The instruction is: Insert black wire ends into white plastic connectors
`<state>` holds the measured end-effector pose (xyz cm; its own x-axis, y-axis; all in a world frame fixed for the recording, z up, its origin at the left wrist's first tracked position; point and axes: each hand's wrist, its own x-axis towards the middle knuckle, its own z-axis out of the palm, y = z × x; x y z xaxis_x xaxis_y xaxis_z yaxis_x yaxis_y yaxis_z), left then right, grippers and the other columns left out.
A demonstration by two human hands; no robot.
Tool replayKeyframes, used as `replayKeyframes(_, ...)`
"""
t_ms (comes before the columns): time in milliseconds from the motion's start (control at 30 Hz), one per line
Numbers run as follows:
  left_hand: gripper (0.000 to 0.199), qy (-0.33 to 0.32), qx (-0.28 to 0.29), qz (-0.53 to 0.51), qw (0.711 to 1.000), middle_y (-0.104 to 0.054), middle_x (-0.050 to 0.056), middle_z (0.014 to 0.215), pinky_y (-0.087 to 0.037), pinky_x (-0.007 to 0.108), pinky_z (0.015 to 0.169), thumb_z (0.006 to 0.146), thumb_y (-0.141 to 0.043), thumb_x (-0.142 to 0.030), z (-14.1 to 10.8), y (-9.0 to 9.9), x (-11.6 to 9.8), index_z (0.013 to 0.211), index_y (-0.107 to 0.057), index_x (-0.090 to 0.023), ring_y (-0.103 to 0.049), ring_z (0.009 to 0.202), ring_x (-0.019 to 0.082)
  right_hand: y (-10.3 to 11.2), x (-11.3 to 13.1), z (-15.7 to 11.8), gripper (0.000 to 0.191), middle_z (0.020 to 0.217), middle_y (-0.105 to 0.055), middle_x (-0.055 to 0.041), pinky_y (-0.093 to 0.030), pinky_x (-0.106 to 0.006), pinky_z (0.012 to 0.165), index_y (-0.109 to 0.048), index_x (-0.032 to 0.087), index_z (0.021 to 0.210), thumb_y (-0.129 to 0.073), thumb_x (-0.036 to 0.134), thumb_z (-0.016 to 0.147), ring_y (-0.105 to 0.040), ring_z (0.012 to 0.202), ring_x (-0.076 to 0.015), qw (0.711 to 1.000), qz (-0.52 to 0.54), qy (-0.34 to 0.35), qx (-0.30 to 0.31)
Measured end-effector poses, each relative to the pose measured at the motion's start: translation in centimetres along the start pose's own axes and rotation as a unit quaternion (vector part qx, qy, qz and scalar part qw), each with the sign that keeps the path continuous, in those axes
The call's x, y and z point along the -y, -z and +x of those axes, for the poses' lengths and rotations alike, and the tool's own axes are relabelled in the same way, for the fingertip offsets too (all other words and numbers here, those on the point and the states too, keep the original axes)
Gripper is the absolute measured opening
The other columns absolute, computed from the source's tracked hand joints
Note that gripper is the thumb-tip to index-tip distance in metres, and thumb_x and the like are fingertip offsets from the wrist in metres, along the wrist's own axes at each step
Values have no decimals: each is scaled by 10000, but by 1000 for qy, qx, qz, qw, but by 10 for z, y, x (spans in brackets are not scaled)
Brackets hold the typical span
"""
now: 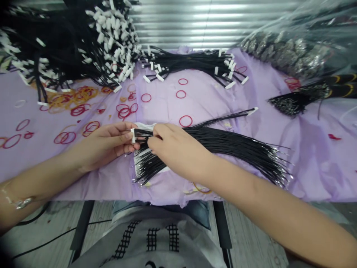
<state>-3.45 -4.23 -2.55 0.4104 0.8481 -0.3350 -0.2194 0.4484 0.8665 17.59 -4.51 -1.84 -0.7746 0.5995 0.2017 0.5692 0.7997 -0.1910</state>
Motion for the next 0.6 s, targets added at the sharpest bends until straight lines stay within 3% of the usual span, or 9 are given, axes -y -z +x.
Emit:
replayKeyframes(133, 113, 5, -10, -2, 1000, -663, 42, 795, -527, 156, 621, 820, -586, -79, -1, 0, -1, 920, -615, -123, -641, 656, 86, 6, 3, 1, 122, 877, -600, -63, -415, -279, 736, -570, 128, 889, -452, 154, 897, -526, 801, -155, 992, 113, -52, -27)
replayKeyframes(300, 108, 4, -10, -6, 1000, -658, 35, 803, -525, 163, 621, 807, -606, -86, -3, -2, -1, 908, -608, -125, -641, 655, 85, 9, 5, 3, 85, 781, -607, -17, -398, -232, 685, -590, 153, 836, -507, 151, 856, -529, 726, -113, 977, 195, -60, -65)
replayKeyframes(467, 115, -2, -1, 10, 1000, -645, 29, 782, -505, 162, 596, 808, -613, -95, -4, -4, -2, 919, -583, -107, -637, 643, 83, 10, 5, 4, 120, 640, -553, 34, -354, -192, 554, -581, 154, 741, -507, 178, 833, -474, 578, -70, 949, 279, -140, -36)
replayKeyframes(600, 124, -5, 10, 26, 1000, -634, 24, 747, -493, 169, 592, 825, -585, -101, -5, -4, -1, 946, -560, -100, -630, 641, 88, 10, 5, 4, 139, 554, -500, 60, -307, -189, 485, -572, 154, 682, -531, 211, 802, -414, 499, -51, 937, 288, -198, -23)
